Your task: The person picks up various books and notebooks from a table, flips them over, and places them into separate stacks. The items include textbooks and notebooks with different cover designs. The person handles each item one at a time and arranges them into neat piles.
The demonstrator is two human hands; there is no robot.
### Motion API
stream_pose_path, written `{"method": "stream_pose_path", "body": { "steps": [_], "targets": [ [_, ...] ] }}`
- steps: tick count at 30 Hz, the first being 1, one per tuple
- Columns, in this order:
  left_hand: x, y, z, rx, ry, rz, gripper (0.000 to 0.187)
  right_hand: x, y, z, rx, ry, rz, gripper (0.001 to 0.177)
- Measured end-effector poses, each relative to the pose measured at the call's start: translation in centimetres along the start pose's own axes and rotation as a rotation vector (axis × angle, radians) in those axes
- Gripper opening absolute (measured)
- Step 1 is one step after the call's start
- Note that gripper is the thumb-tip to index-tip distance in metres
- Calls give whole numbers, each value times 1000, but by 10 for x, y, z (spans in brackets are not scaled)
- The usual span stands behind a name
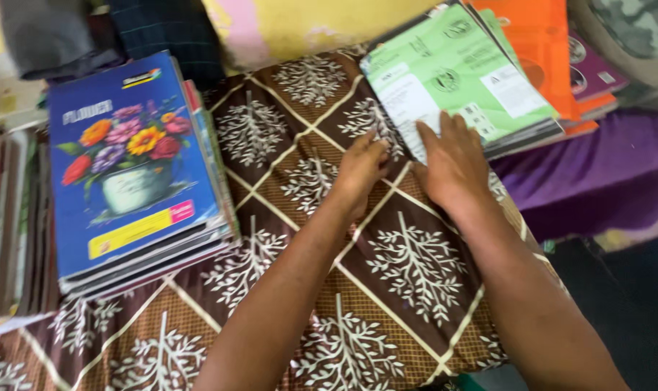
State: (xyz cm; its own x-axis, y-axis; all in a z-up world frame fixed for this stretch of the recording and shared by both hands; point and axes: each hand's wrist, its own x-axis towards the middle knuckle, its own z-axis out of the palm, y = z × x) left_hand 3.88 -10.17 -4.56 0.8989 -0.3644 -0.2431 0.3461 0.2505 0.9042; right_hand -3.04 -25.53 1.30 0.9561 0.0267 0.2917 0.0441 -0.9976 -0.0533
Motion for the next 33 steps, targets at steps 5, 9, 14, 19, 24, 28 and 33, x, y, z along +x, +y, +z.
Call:
{"method": "stream_pose_path", "body": {
  "steps": [5, 9, 14, 19, 24, 28, 33],
  "targets": [
    [18, -8, 12, -13, -27, 21, 63, 3, -4, -5, -58, 95, -52, 53],
    [10, 6, 17, 2, -77, 30, 67, 8, -5, -19, 34, 93, 48, 37],
    [-9, 43, 18, -57, -83, -41, 69, 1, -14, -36, 128, 382, -79, 38],
    [-16, 56, -3, -128, -85, 9, 51, -21, -59, -37, 272, 318, -192, 36],
    [-39, 65, -40, -59, -29, 195, 40, -7, -43, -30, 364, 75, -139, 47],
    [-77, 87, -63, -143, -122, 220, 47, 1, -16, -19, 788, 132, 218, 61],
    [-110, 99, -74, -170, -214, 285, 50, 9, -19, 9, 1354, -170, 346, 67]
  ]
}}
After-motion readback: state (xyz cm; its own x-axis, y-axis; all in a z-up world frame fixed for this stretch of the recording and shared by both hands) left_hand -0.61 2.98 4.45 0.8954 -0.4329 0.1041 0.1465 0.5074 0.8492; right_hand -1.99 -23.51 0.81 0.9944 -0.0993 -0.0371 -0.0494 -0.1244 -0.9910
